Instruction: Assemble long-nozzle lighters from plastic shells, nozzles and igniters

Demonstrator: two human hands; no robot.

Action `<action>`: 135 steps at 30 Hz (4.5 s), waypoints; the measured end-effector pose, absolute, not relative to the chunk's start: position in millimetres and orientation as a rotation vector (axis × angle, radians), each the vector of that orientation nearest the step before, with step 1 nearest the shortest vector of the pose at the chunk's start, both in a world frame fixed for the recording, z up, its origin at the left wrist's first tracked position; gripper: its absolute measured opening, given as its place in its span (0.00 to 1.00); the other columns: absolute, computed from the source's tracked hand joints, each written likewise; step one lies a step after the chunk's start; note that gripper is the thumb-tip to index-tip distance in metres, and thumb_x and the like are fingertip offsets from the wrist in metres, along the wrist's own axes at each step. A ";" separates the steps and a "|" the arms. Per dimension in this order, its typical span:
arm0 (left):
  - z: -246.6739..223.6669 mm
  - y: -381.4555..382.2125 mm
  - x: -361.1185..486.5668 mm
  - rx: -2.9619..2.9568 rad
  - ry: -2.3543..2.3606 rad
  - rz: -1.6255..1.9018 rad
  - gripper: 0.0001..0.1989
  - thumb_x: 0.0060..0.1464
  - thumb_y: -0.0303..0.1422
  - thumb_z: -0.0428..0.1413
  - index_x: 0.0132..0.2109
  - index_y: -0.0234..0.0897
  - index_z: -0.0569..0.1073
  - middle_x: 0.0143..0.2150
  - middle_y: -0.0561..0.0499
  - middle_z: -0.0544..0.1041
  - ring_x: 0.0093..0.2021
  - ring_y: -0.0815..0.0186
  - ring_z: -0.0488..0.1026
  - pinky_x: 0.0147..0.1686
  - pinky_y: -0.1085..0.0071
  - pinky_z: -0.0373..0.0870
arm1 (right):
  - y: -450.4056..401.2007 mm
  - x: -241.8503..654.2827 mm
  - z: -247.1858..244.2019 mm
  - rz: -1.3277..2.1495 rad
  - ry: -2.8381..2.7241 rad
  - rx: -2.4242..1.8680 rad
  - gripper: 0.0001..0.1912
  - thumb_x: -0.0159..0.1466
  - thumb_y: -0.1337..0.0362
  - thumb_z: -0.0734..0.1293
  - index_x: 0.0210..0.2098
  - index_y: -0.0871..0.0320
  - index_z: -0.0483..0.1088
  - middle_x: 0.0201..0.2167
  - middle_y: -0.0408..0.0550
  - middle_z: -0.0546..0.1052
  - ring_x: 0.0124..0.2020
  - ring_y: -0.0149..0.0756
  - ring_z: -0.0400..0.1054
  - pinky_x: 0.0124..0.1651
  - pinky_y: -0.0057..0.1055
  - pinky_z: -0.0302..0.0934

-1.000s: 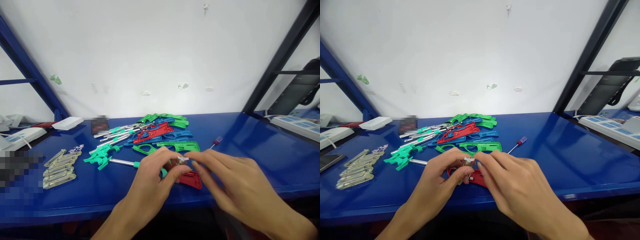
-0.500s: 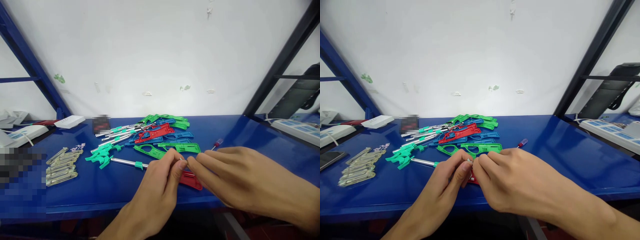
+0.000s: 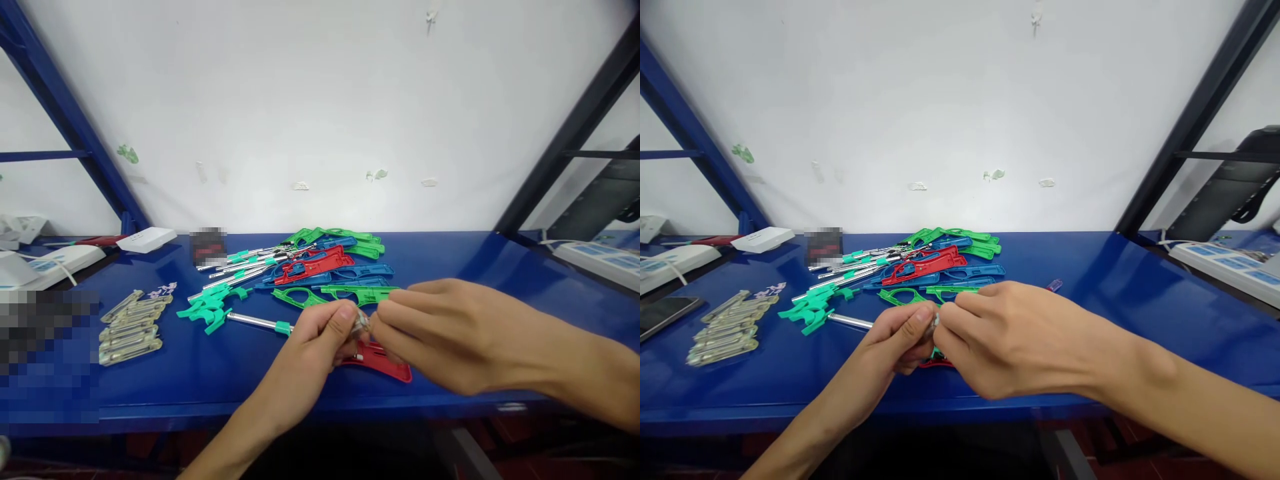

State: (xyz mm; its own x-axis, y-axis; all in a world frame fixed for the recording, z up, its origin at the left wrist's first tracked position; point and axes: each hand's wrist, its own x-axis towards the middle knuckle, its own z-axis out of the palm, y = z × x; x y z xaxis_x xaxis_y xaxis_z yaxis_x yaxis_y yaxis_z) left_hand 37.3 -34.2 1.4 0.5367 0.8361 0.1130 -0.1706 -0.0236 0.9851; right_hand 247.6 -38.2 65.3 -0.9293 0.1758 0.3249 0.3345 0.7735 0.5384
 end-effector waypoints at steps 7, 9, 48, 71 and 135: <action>5.5 -31.3 29.2 1.307 0.589 0.803 0.23 0.72 0.47 0.53 0.31 0.40 0.58 0.25 0.61 0.48 0.24 0.72 0.40 0.22 0.71 0.37 | -34.8 245.6 66.8 -0.888 -2.740 -0.336 0.20 0.75 0.77 0.55 0.30 0.56 0.66 0.26 0.41 0.65 0.25 0.33 0.55 0.28 0.36 0.54; 6.0 -31.5 28.5 1.306 0.580 0.779 0.22 0.72 0.46 0.52 0.31 0.40 0.59 0.25 0.62 0.48 0.24 0.71 0.39 0.22 0.71 0.37 | -34.5 246.0 67.5 -0.870 -2.752 -0.322 0.20 0.75 0.77 0.54 0.30 0.56 0.66 0.25 0.41 0.65 0.25 0.33 0.54 0.28 0.36 0.55; -2.7 -42.7 32.5 2.222 0.857 1.270 0.04 0.75 0.31 0.44 0.50 0.40 0.63 0.43 0.50 0.72 0.42 0.62 0.71 0.44 0.62 0.66 | -33.7 227.7 64.4 1.892 -1.696 -1.104 0.20 0.68 0.52 0.62 0.24 0.54 0.56 0.15 0.33 0.56 0.12 0.22 0.46 0.14 0.23 0.35; -9.1 -30.7 36.9 2.394 1.012 1.162 0.14 0.72 0.33 0.38 0.35 0.43 0.59 0.34 0.50 0.67 0.37 0.57 0.64 0.36 0.61 0.60 | -35.8 217.3 47.9 1.716 -1.644 -1.074 0.19 0.65 0.60 0.61 0.22 0.53 0.49 0.18 0.32 0.48 0.19 0.24 0.36 0.18 0.25 0.35; -5.8 -33.2 39.8 1.922 0.941 1.212 0.23 0.77 0.41 0.38 0.32 0.40 0.63 0.30 0.54 0.68 0.31 0.66 0.62 0.34 0.66 0.58 | -16.2 198.1 10.0 -0.074 -1.997 -0.726 0.21 0.69 0.72 0.61 0.24 0.53 0.47 0.19 0.34 0.51 0.20 0.24 0.44 0.23 0.25 0.43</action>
